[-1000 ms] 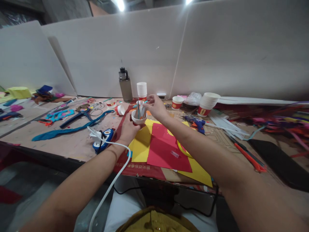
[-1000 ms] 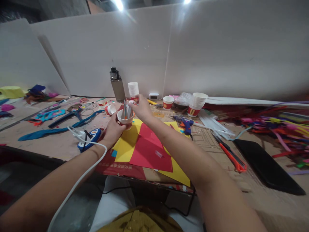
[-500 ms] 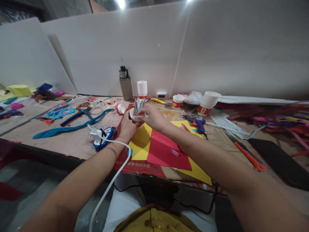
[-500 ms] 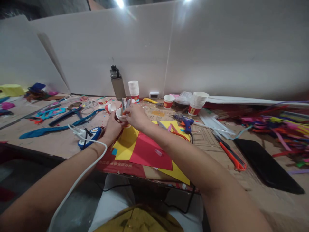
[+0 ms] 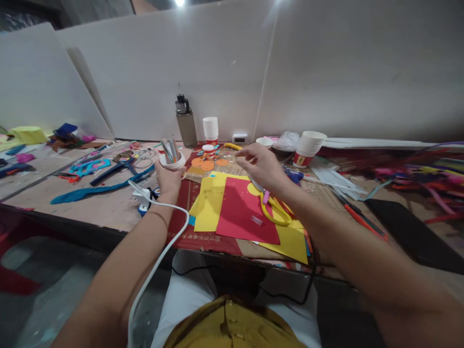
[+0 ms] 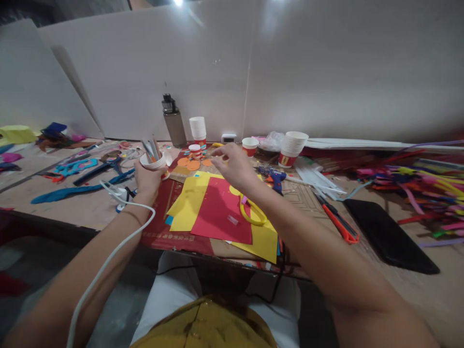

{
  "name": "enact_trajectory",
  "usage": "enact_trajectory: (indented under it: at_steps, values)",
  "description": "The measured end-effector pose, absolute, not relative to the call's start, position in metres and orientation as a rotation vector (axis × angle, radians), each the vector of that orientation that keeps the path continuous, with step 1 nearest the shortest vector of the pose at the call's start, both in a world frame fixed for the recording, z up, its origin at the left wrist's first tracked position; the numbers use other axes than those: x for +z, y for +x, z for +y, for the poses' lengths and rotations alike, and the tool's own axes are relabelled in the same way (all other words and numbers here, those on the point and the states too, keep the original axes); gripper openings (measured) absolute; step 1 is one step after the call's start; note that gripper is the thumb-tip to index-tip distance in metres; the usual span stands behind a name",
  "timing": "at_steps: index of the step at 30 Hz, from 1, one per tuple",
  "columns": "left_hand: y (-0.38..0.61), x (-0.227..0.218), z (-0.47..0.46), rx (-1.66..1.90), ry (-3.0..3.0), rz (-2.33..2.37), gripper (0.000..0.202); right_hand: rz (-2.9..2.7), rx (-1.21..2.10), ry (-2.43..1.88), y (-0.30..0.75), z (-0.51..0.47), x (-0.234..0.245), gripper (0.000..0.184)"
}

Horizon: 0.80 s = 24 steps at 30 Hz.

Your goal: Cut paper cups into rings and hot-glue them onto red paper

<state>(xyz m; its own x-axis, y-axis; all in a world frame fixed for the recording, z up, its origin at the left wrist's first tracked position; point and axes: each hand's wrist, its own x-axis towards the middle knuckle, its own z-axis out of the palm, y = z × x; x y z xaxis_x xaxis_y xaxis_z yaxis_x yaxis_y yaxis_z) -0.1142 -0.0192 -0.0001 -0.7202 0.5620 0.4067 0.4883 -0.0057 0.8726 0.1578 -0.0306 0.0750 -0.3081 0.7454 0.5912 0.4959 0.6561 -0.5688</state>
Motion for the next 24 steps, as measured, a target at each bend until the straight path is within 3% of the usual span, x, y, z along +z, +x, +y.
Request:
enact_trajectory:
  at_steps: [16,24]
  values:
    - [-0.117,0.000,-0.016,1.661,1.209,2.301,0.066,-1.787,0.484,-1.200,0.223,-0.051,0.045,0.020]
    - [-0.126,-0.009,-0.008,1.660,1.185,2.331,0.079,-1.844,0.497,-1.153,0.222,-0.052,0.039,0.016]
